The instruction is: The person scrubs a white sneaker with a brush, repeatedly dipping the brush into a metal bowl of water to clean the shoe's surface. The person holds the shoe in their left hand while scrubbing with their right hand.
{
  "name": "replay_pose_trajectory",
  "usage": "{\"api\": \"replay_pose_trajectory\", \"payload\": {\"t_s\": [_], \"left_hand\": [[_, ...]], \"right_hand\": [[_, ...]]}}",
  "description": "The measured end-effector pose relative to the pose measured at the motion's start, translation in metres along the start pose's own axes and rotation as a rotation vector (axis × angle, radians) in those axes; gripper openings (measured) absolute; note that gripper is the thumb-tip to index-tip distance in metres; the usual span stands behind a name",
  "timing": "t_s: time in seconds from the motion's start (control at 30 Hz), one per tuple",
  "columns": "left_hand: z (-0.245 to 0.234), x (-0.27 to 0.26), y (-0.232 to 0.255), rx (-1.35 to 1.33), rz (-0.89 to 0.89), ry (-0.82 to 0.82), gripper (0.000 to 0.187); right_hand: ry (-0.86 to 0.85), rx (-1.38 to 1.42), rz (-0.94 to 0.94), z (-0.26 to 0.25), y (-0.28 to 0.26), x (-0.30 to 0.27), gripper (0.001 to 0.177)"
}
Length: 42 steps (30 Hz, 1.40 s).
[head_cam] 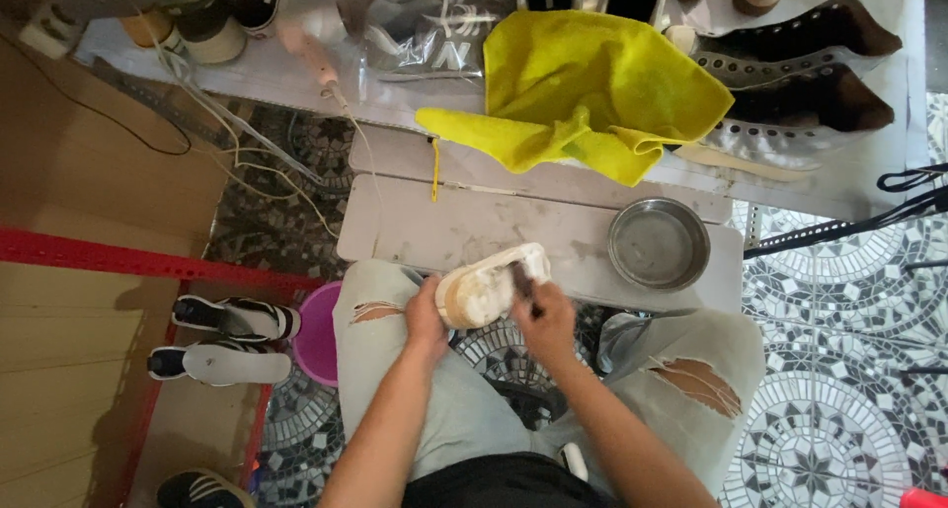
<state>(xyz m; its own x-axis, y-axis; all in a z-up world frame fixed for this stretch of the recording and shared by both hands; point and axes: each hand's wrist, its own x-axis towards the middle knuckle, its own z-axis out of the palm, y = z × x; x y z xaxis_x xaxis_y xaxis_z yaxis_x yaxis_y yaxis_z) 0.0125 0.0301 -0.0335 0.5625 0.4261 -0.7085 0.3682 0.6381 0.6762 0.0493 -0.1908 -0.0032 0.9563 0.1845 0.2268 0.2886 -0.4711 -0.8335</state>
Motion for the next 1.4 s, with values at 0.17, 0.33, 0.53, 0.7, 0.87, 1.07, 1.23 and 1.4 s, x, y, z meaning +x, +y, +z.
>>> {"api": "replay_pose_trajectory", "payload": {"t_s": [0.17, 0.33, 0.53, 0.7, 0.87, 1.07, 1.23, 1.4], "left_hand": [[0.008, -0.045, 0.031, 0.015, -0.015, 0.023, 0.04], [0.004, -0.03, 0.015, 0.012, 0.011, 0.006, 0.035], [0.007, -0.04, 0.028, 0.037, -0.004, -0.015, 0.041], [0.0, -0.015, 0.012, 0.041, 0.025, -0.033, 0.039], [-0.001, -0.02, 0.01, 0.04, 0.027, -0.056, 0.04], [-0.006, -0.018, 0.004, 0.082, 0.052, -0.048, 0.038], [-0.008, 0.003, -0.007, 0.047, 0.029, -0.023, 0.035], [0.002, -0.013, 0.001, 0.045, 0.017, -0.002, 0.033]], "right_hand": [[-0.027, 0.07, 0.065, 0.006, -0.004, -0.005, 0.035], [0.076, 0.088, -0.007, 0.001, -0.007, 0.003, 0.03], [-0.001, -0.032, -0.066, 0.0, -0.042, -0.01, 0.027], [0.173, 0.133, 0.168, 0.0, -0.043, 0.01, 0.033], [0.118, 0.202, 0.075, 0.014, 0.014, 0.006, 0.029], [-0.132, 0.029, -0.102, -0.016, -0.073, -0.004, 0.041], [0.009, 0.09, -0.021, -0.003, -0.058, 0.002, 0.031], [-0.067, 0.093, -0.095, -0.011, -0.091, 0.01, 0.036]]}}
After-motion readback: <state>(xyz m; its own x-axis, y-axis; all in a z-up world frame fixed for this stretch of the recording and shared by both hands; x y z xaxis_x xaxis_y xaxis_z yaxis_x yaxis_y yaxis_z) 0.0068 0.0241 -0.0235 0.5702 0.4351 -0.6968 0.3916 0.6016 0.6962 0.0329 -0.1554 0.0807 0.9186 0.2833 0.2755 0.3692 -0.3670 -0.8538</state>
